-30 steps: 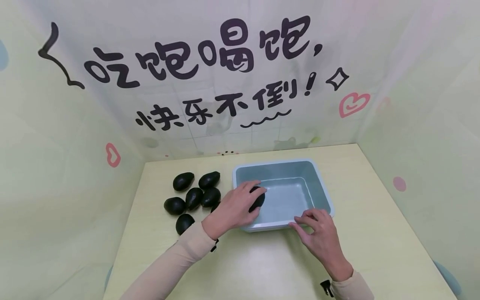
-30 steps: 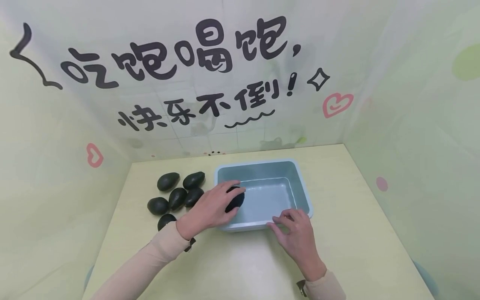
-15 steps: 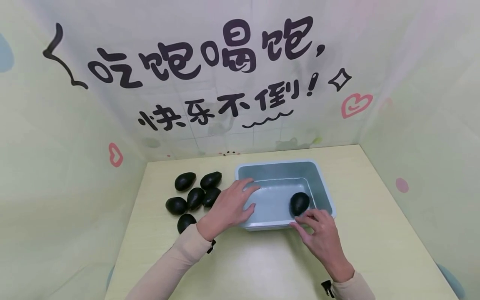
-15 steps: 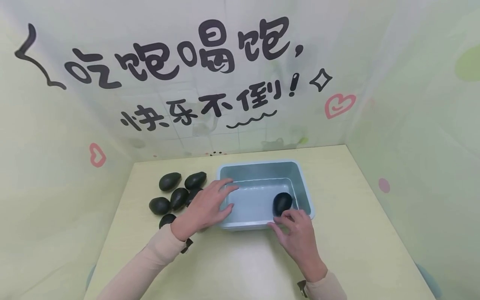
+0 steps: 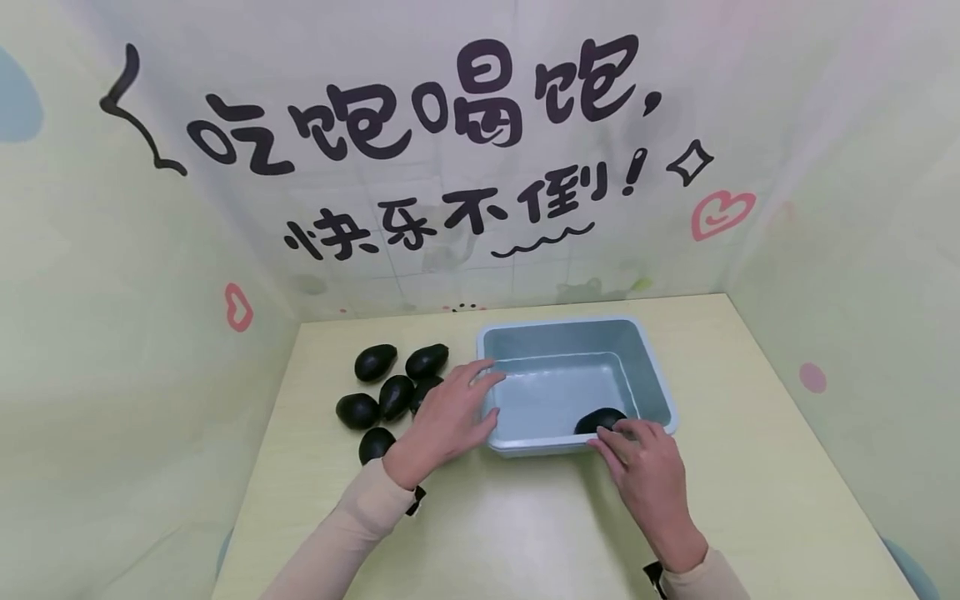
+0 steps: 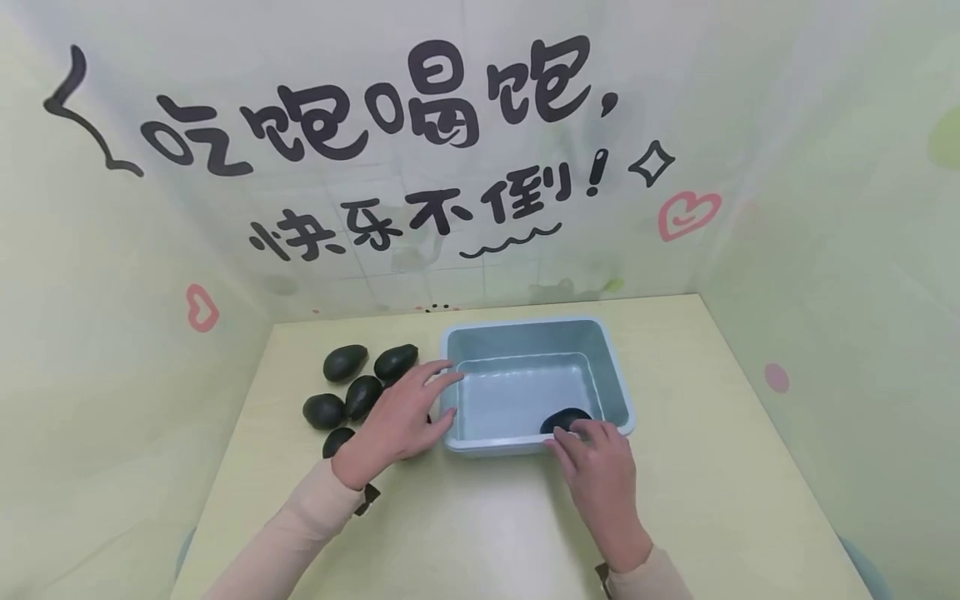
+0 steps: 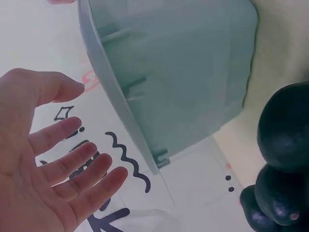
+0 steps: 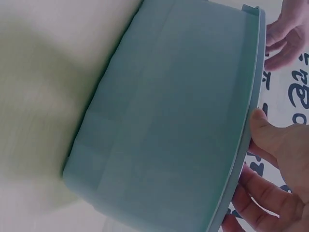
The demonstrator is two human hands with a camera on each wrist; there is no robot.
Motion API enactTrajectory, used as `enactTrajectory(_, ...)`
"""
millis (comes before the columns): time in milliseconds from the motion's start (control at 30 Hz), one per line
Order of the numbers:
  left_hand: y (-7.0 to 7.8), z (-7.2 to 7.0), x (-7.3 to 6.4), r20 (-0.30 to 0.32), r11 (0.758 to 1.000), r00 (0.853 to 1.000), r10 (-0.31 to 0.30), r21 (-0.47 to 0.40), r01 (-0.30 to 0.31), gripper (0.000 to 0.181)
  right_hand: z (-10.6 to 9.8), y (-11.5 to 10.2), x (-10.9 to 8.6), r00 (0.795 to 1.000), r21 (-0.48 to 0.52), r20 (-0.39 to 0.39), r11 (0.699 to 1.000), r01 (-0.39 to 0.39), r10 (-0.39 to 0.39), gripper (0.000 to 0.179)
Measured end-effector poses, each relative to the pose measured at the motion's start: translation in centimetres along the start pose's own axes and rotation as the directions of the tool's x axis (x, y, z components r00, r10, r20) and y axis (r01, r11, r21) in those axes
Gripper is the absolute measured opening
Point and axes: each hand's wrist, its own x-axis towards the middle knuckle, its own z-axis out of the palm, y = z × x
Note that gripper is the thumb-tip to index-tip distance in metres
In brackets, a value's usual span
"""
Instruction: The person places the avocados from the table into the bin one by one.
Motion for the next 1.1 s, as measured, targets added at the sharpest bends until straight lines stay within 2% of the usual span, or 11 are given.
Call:
enactTrajectory(200,-0.9,0.2,-0.8,-0.009,0.992,0.994,-0.108,-0.066,0.107,0.041,-0.2,0.4,0.0,1.0,-0.016,0.025,1.0,0.015,-0.015,0.024)
enactTrajectory(333,-1.6,0.5,-1.4,-0.042,0.984,0.985,-0.167,-0.076,0.164,0.037,-0.1,0.3,-0.1,0.999,-0.04,0.039,0.999,-0.004,0.006,0.022)
enactTrajectory(467,-2.3,1.1,-2.4,-0.07,0.968,0.967,-0.246,-0.073,0.241,0.036,-0.1,-0.1,-0.3,0.999,-0.042,0.038,0.999,-0.032,0.034,0.021)
enactTrajectory(567,-2.8,2.0,-3.1,-0.05,0.948,0.947,-0.316,-0.063,0.313,0.037,-0.1,-0.3,-0.3,0.999,-0.039,0.025,0.998,-0.041,0.042,0.025)
enactTrajectory(667,-3.2,3.2,-3.9,0.006,0.929,0.93,-0.368,-0.046,0.368,0.038,-0.1,-0.4,-0.2,0.999,-0.041,0.02,0.998,-0.048,0.049,0.023)
enactTrajectory(800,-3.4,4.4,-4.6,0.051,0.923,0.922,-0.384,-0.017,0.385,0.037,-0.2,-0.6,-0.2,0.998,-0.046,0.018,0.998,-0.052,0.053,0.023)
enactTrajectory(1100,-3.7,6.1,-5.3,0.023,0.922,0.921,-0.388,0.014,0.388,0.043,-0.1,-0.5,-0.4,0.997,-0.044,0.022,0.996,-0.071,0.072,0.024)
